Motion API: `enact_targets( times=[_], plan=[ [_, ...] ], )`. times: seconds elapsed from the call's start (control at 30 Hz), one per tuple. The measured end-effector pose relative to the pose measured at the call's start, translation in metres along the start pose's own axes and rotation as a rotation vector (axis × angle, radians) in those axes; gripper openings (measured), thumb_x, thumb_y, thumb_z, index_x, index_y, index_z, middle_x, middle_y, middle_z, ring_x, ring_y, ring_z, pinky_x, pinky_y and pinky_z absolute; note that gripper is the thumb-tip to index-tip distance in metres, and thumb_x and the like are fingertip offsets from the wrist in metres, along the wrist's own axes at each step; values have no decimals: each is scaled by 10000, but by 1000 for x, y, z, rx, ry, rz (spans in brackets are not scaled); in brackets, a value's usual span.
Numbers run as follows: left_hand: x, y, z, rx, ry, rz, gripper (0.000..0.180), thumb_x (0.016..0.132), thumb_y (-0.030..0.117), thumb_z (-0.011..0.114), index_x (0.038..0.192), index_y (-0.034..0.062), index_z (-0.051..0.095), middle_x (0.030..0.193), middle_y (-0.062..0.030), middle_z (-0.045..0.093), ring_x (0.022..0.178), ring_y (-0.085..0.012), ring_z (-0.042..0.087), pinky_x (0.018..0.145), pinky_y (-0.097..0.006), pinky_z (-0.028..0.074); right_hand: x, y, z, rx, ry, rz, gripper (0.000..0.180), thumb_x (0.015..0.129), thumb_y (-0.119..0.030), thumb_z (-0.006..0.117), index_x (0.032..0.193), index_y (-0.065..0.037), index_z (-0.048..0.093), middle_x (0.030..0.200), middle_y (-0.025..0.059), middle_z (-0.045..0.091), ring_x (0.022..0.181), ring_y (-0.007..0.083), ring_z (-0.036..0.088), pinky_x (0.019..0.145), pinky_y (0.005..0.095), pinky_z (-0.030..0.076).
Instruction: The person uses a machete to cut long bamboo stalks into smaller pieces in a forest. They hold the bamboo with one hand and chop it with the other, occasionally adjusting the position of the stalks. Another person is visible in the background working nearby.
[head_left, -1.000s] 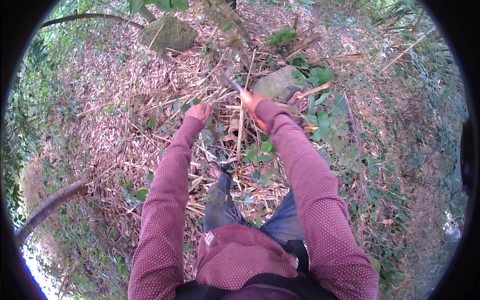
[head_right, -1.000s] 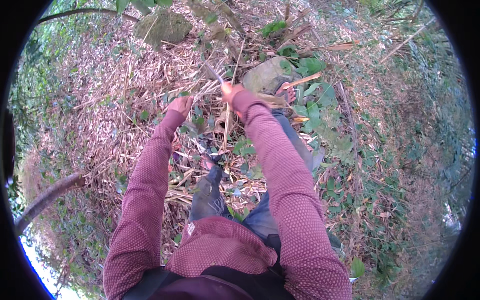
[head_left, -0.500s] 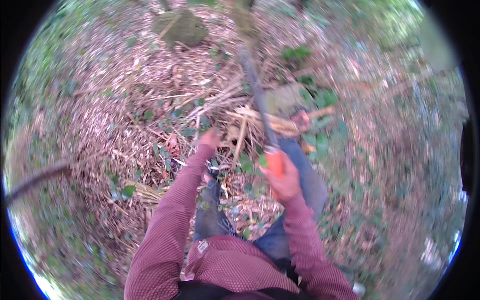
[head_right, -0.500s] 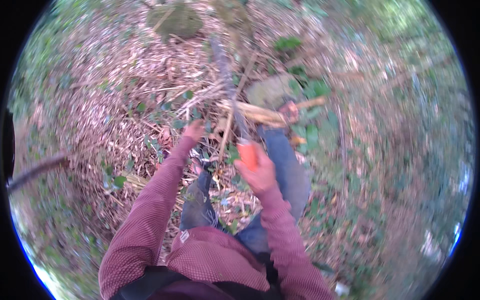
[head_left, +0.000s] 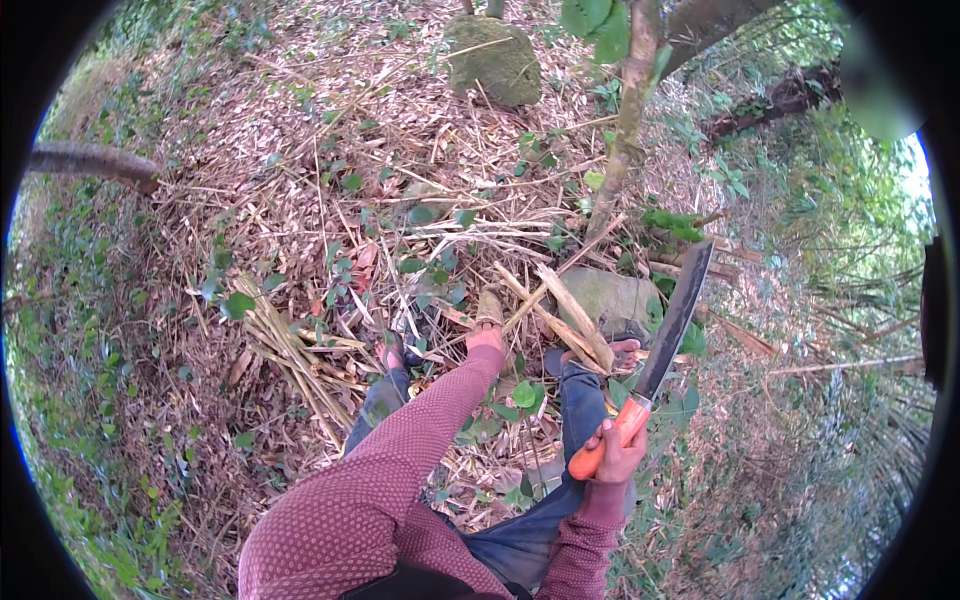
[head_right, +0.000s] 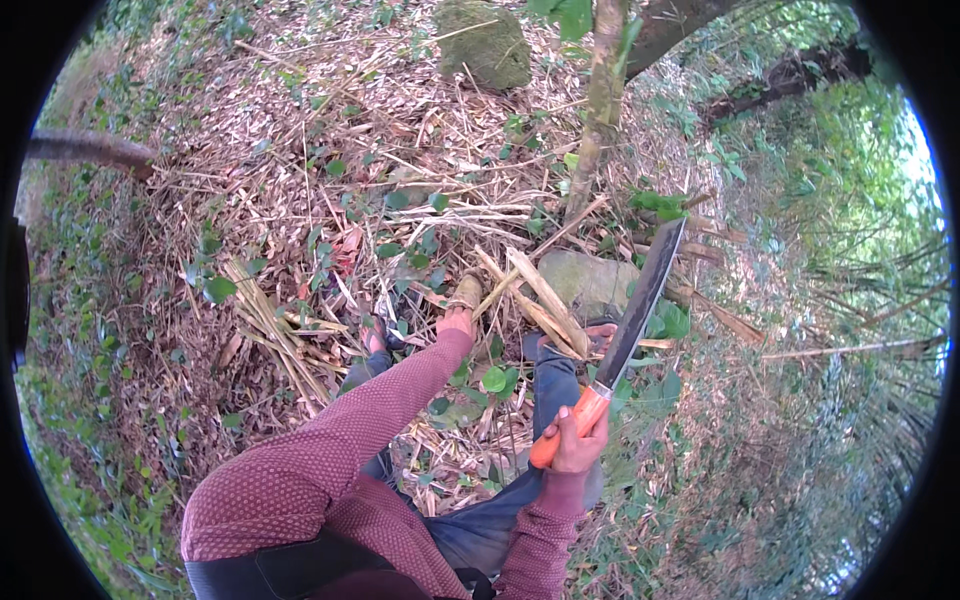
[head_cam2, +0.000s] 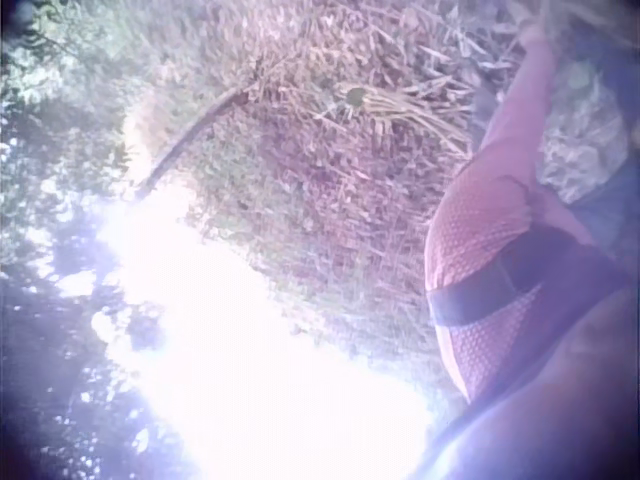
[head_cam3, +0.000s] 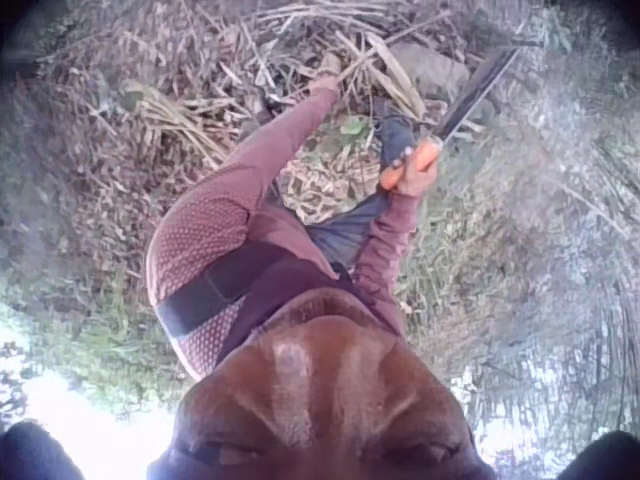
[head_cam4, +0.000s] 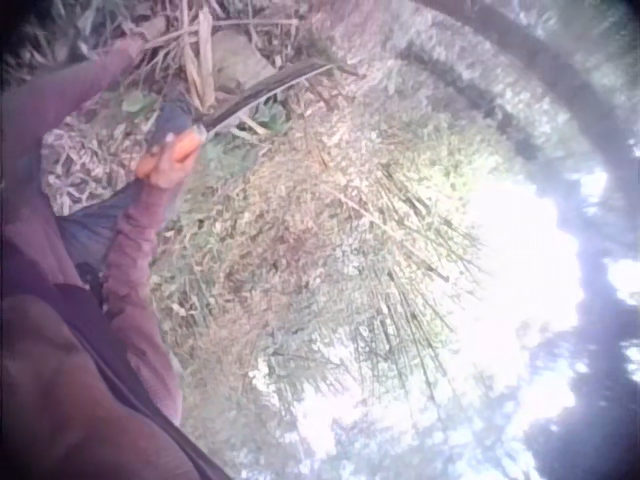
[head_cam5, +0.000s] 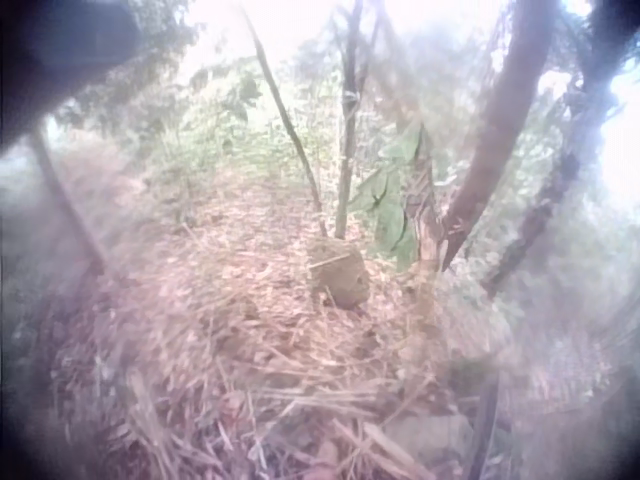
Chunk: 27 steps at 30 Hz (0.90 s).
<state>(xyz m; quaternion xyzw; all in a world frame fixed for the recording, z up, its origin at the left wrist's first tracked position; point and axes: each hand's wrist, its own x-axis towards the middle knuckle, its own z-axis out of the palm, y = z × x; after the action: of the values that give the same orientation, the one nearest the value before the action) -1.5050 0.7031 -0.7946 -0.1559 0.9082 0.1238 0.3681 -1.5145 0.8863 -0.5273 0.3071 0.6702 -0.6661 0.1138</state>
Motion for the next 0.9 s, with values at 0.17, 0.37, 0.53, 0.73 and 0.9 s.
enact_targets(
  times=[0.17,0.37,0.53,0.73,0.9],
  plan=[
    [-47,-25,-33,-620,59,-24,298,826,366,498,945,95,522,787,-208,583,773,-368,573,687,-446,450,-7,-3,19,-55,-7,-15,385,757,12,542,1118,10,408,676,57,506,473,105,473,433,221,420],
    [-120,-158,-94,-889,24,-36,497,831,512,470,1147,135,545,880,-148,625,829,-266,600,779,-350,460,-41,-21,63,-117,-76,-156,363,761,12,544,1100,1,415,700,59,508,478,100,469,433,213,409],
    [-158,-321,-117,-719,317,-244,386,872,409,410,894,62,577,755,-177,605,712,-331,596,646,-429,460,-89,-28,104,-120,-159,-226,356,764,-4,556,1093,-7,420,714,55,509,482,101,476,434,217,414],
    [-254,-431,-90,-1158,672,-537,487,883,381,440,1058,-68,507,865,-214,579,835,-291,558,740,-354,425,-152,-26,155,-142,-233,-281,367,763,-4,568,1103,1,429,718,54,506,480,106,477,418,224,414],
    [-326,-476,-47,-1458,698,-1134,462,892,401,399,1110,6,497,944,-144,583,863,-240,555,735,-340,447,-191,-23,186,-194,-256,-266,360,756,3,574,1089,3,436,716,54,498,476,110,471,406,234,413]
  ],
)
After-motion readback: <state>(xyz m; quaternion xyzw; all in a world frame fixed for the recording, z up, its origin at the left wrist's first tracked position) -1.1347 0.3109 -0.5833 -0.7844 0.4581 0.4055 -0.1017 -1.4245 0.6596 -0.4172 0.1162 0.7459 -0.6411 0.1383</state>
